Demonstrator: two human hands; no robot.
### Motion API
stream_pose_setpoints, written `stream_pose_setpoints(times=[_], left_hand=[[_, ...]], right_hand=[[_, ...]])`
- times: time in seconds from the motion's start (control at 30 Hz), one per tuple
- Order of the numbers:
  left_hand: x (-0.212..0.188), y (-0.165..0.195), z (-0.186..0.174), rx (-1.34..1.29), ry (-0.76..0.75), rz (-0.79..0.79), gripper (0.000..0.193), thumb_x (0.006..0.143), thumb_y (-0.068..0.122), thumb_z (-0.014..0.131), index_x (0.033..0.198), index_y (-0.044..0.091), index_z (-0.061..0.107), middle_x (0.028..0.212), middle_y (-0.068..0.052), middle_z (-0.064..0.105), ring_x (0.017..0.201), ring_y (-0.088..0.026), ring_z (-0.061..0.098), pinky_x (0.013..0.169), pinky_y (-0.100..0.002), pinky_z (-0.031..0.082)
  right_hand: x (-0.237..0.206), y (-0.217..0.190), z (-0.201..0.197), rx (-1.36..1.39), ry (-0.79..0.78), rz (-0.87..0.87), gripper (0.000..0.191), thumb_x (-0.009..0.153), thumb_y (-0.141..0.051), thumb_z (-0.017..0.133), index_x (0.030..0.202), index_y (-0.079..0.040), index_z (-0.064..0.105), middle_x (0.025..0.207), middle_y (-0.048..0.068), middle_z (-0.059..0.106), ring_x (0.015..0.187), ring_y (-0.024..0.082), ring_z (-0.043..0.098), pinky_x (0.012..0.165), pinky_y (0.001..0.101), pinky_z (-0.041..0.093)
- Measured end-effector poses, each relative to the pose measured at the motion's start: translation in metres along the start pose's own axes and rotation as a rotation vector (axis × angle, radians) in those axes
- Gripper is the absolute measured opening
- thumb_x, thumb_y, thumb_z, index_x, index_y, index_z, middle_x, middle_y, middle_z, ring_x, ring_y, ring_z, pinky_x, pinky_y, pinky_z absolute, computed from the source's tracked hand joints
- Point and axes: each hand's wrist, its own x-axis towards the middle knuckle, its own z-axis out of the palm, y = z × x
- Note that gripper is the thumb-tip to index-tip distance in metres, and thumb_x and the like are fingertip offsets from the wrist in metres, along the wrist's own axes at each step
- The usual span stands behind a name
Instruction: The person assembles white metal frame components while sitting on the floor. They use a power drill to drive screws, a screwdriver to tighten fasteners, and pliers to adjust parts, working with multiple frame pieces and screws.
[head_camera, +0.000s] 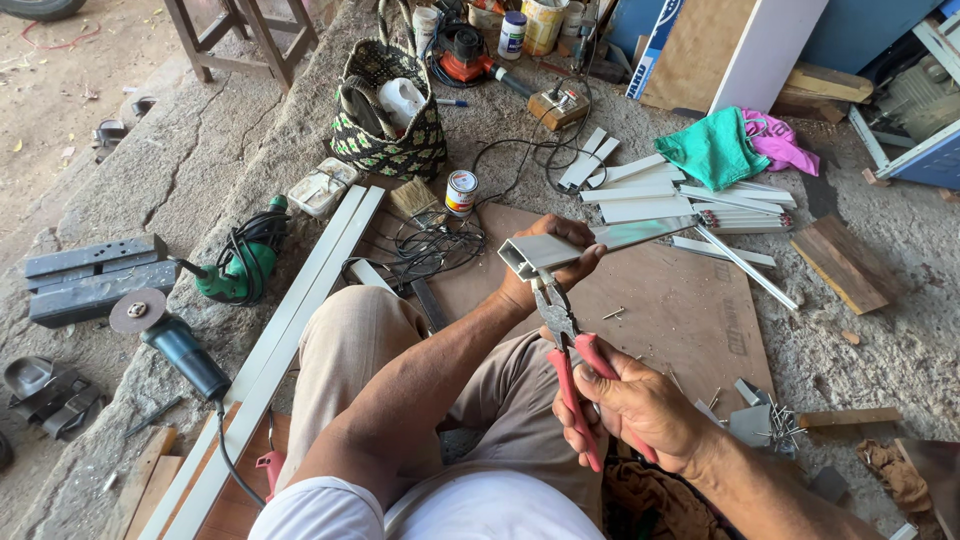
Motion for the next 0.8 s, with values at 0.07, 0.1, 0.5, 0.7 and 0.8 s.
stream_pose_setpoints(times=[0.07,0.1,0.5,0.7,0.8], left_hand=[[-0.001,-0.001,-0.001,-0.015,-0.023,-0.039,0.034,0.088,0.026,0.084,0.097,0.009,0.057,0.096,-0.007,0.076,0.084,-0.019,0.078,0.073,-0.031,0.063],[-0.001,-0.002,-0.002,-0.024,-0.036,-0.059,0.034,0.087,0.026,0.084,0.097,0.009,0.056,0.096,-0.007,0.076,0.082,-0.018,0.077,0.072,-0.031,0.063],[-0.009,-0.006,-0.001,0.009,-0.015,0.056,0.030,0.090,0.020,0.083,0.098,0.008,0.057,0.096,-0.008,0.075,0.088,-0.020,0.078,0.075,-0.033,0.064],[-0.011,-0.004,-0.004,-0.075,-0.045,-0.057,0.034,0.089,0.023,0.083,0.100,0.008,0.055,0.099,-0.009,0.076,0.083,-0.017,0.077,0.072,-0.032,0.063],[-0.013,-0.006,-0.004,-0.061,-0.021,-0.034,0.034,0.090,0.023,0.084,0.100,0.008,0.055,0.099,-0.009,0.075,0.085,-0.018,0.076,0.074,-0.031,0.063]], right_hand=[[0.000,-0.001,-0.001,-0.026,-0.014,-0.007,0.039,0.100,-0.028,0.051,0.133,-0.007,0.049,0.089,0.014,0.067,0.070,0.024,0.070,0.058,0.0407,0.060],[0.000,-0.003,-0.001,-0.050,-0.020,-0.011,0.040,0.099,-0.029,0.050,0.134,-0.009,0.049,0.089,0.015,0.068,0.071,0.025,0.071,0.058,0.0406,0.060],[-0.007,-0.021,-0.004,-0.117,-0.070,0.080,0.046,0.098,-0.029,0.050,0.139,-0.007,0.050,0.096,0.017,0.073,0.085,0.028,0.076,0.072,0.0431,0.063],[-0.006,-0.012,0.001,-0.031,-0.071,0.060,0.042,0.100,-0.027,0.049,0.138,-0.010,0.047,0.085,0.013,0.067,0.068,0.023,0.069,0.060,0.0406,0.062],[-0.004,-0.007,0.005,-0.042,-0.061,0.033,0.041,0.101,-0.028,0.049,0.138,-0.009,0.047,0.083,0.013,0.065,0.066,0.022,0.067,0.057,0.0396,0.061]])
